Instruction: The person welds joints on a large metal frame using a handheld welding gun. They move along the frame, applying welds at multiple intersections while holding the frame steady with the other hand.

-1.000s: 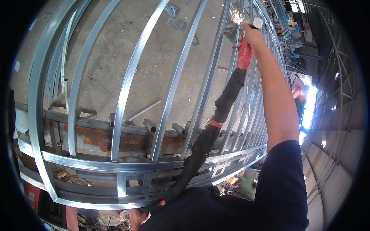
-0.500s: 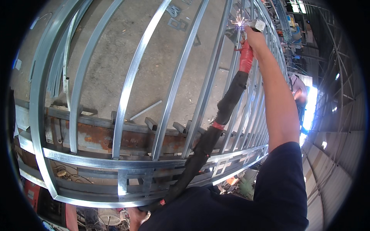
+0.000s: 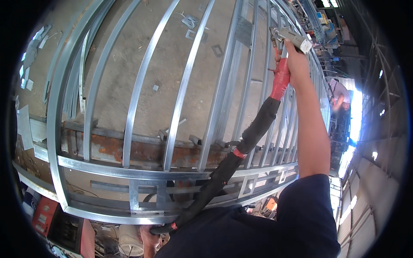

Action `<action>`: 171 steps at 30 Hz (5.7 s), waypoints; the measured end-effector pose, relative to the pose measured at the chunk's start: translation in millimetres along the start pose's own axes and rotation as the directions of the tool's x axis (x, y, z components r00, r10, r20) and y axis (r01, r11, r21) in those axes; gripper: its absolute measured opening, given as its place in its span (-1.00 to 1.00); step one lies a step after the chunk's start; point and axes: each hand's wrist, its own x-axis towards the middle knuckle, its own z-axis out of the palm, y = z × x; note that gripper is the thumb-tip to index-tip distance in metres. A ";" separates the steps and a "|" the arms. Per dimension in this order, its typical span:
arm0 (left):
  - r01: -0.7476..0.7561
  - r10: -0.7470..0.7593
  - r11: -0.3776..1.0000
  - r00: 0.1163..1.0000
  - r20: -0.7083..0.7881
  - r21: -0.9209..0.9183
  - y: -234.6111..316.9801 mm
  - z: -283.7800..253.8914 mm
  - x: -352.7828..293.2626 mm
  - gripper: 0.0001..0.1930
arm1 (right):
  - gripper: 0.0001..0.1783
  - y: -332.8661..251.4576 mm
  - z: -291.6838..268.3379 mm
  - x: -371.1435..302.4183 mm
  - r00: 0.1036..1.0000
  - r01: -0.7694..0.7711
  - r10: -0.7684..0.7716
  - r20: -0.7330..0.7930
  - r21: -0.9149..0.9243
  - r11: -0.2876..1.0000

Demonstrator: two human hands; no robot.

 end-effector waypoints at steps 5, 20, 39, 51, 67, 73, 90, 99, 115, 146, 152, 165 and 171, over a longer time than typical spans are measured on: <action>0.017 -0.017 1.000 1.000 -0.014 -0.007 1.0 1.3 -14.2 -0.80 | -0.51 32.9 -48.0 -14.1 0.999 -0.022 0.024 -0.024 0.105 0.994; 0.196 -0.200 0.978 0.979 0.050 0.070 95.5 79.2 -54.4 -0.76 | -0.52 187.5 -302.0 1.9 0.986 -0.095 0.156 -0.063 0.559 0.824; 0.462 -0.462 0.869 0.886 -0.045 0.179 196.1 217.9 -112.5 -0.58 | -0.43 335.2 -309.0 196.0 0.941 -0.319 0.079 0.328 0.787 0.528; 0.525 -0.522 0.820 0.849 -0.077 0.231 229.7 238.2 -106.9 -0.61 | -0.34 342.8 -300.4 227.7 0.911 -0.377 0.065 0.408 0.757 0.533; 0.537 -0.537 0.809 0.841 -0.073 0.237 231.4 247.3 -113.6 -0.66 | -0.45 334.3 -307.1 225.1 0.899 -0.389 0.066 0.432 0.722 0.572; 0.542 -0.542 0.806 0.837 -0.073 0.240 232.3 245.7 -116.1 -0.67 | -0.42 337.3 -309.6 224.3 0.895 -0.387 0.044 0.443 0.726 0.569; 0.527 -0.518 0.807 0.848 -0.110 0.267 235.1 225.2 -133.2 -0.71 | -0.54 347.1 -338.0 178.7 0.928 -0.337 0.036 0.371 0.796 0.504; 0.534 -0.500 0.792 0.845 -0.188 0.297 244.7 212.3 -118.1 -0.79 | -0.33 389.0 -351.9 125.4 0.879 -0.412 0.079 0.469 0.669 0.618; 0.487 -0.485 0.838 0.871 -0.072 0.245 208.9 215.5 -125.4 -0.71 | -0.34 390.5 -340.5 132.1 0.880 -0.365 0.009 0.474 0.665 0.651; 0.405 -0.391 0.905 0.912 -0.121 0.128 187.7 216.0 -101.8 -0.86 | -0.49 357.9 -386.5 114.3 0.927 -0.300 0.064 0.370 0.627 0.719; 0.300 -0.280 0.949 0.944 -0.175 0.100 225.9 222.6 -61.2 -0.80 | -0.46 311.9 -378.1 139.9 0.994 -0.104 0.081 0.067 0.531 0.841; 0.037 -0.033 0.980 0.999 -0.023 0.196 270.9 211.8 -33.4 -0.73 | -0.52 257.2 -309.4 193.1 0.993 -0.048 0.056 -0.102 0.083 0.995; -0.057 0.058 0.983 0.998 -0.003 0.172 260.7 206.4 -29.4 -0.76 | -0.43 260.6 -280.3 215.7 0.987 -0.045 0.012 -0.162 -0.205 0.978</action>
